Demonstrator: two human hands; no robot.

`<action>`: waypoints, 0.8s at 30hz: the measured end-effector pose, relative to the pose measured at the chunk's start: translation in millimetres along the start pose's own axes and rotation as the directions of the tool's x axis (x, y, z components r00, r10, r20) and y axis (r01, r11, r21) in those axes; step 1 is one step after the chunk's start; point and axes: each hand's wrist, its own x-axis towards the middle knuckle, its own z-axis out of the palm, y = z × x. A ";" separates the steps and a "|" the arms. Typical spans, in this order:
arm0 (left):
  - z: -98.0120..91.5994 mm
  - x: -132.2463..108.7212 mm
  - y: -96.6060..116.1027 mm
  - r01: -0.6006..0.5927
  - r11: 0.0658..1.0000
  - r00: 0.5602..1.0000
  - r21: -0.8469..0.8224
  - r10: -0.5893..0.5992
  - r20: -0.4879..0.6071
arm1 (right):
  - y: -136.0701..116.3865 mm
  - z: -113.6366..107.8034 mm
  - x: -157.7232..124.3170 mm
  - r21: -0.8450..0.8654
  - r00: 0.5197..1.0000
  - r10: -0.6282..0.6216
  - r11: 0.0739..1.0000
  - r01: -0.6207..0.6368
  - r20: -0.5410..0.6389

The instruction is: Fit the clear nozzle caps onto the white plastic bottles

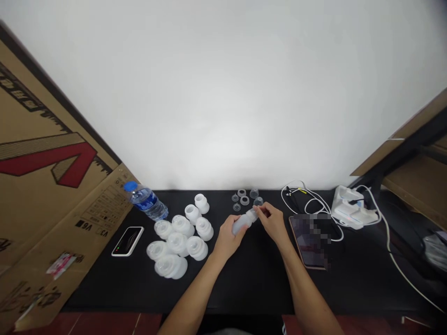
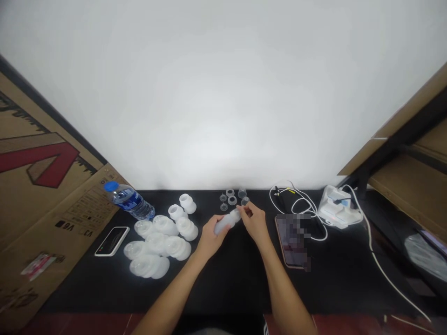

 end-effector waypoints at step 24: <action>4.3 -5.1 6.7 -0.375 0.911 0.894 0.170 0.404 -0.192 | -0.9 52.3 -18.1 0.419 0.973 0.093 0.891 -0.175 0.210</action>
